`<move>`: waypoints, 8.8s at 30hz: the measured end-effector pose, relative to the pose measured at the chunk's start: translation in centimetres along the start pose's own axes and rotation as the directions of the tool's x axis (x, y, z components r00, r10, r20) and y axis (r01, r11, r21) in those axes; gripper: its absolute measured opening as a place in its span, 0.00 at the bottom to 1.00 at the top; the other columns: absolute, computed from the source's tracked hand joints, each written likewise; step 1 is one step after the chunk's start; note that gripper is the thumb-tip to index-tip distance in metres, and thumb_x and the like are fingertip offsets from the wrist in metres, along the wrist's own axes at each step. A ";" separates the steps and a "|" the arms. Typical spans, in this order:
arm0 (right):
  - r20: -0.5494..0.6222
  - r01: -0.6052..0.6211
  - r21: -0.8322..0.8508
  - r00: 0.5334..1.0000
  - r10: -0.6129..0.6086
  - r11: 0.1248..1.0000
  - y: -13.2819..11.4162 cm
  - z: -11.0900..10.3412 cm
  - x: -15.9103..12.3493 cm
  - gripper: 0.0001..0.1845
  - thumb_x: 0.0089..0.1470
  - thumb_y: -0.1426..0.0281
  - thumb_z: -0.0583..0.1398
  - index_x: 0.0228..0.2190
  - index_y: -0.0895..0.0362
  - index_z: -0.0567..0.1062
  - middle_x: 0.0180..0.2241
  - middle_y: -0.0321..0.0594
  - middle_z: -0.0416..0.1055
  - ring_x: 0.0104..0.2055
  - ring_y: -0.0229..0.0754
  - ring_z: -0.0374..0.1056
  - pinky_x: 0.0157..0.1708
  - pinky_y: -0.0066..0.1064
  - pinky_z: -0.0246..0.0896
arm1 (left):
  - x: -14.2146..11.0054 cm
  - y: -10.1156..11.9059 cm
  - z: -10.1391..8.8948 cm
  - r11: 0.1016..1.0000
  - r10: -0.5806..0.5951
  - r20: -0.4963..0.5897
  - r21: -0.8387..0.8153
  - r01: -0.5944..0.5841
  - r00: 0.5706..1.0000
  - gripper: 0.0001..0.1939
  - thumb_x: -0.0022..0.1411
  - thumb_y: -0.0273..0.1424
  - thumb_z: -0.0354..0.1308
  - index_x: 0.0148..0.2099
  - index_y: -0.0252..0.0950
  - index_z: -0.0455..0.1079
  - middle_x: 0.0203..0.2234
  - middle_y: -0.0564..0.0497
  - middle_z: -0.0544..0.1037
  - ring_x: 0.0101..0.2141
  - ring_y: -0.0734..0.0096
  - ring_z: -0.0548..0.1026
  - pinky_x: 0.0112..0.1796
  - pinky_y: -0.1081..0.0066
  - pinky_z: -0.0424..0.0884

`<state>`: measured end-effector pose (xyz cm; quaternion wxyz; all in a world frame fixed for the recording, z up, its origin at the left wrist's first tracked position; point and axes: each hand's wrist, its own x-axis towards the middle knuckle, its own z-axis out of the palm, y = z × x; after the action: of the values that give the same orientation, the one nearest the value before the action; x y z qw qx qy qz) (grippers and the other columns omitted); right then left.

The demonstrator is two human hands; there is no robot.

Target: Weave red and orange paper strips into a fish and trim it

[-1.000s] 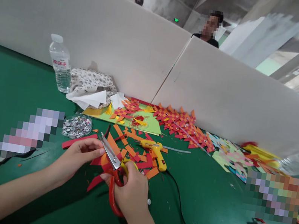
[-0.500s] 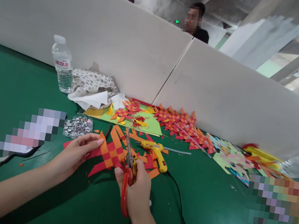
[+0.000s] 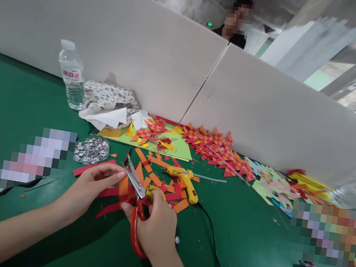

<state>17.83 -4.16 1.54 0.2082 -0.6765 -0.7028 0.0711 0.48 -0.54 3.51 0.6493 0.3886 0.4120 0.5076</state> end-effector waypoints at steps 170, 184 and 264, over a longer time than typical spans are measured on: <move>0.088 -0.031 0.305 0.996 0.005 0.952 0.6 -0.3 0.3 0.18 0.46 0.57 0.61 0.26 0.53 0.59 0.20 0.28 0.56 0.19 0.34 0.52 0.19 0.25 0.47 | 0.4 -0.4 -0.4 0.995 -0.015 0.070 -0.099 0.022 0.997 0.10 0.46 0.30 0.68 0.31 0.36 0.71 0.26 0.57 0.75 0.29 0.79 0.72 0.32 0.80 0.69; -0.032 0.039 0.106 0.999 -0.035 0.994 0.3 -0.8 0.1 0.19 0.46 0.54 0.61 0.29 0.54 0.62 0.23 0.33 0.64 0.22 0.37 0.60 0.21 0.26 0.52 | 0.3 0.1 -0.2 0.999 -0.043 0.064 -0.011 0.044 0.997 0.11 0.47 0.36 0.66 0.27 0.33 0.73 0.25 0.49 0.80 0.29 0.69 0.78 0.29 0.75 0.73; 0.064 0.102 0.130 0.992 -0.111 0.986 0.8 -3.3 0.5 0.18 0.44 0.56 0.63 0.24 0.54 0.63 0.20 0.31 0.63 0.21 0.36 0.57 0.22 0.26 0.51 | 1.1 -0.5 -1.3 0.993 0.038 0.203 0.102 -0.059 0.979 0.07 0.51 0.33 0.64 0.27 0.34 0.76 0.21 0.51 0.80 0.25 0.74 0.77 0.29 0.79 0.73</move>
<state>19.89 -4.20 4.29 0.2291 -0.6206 -0.7389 0.1282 -0.40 0.58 2.38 0.6531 0.4820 0.3616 0.4587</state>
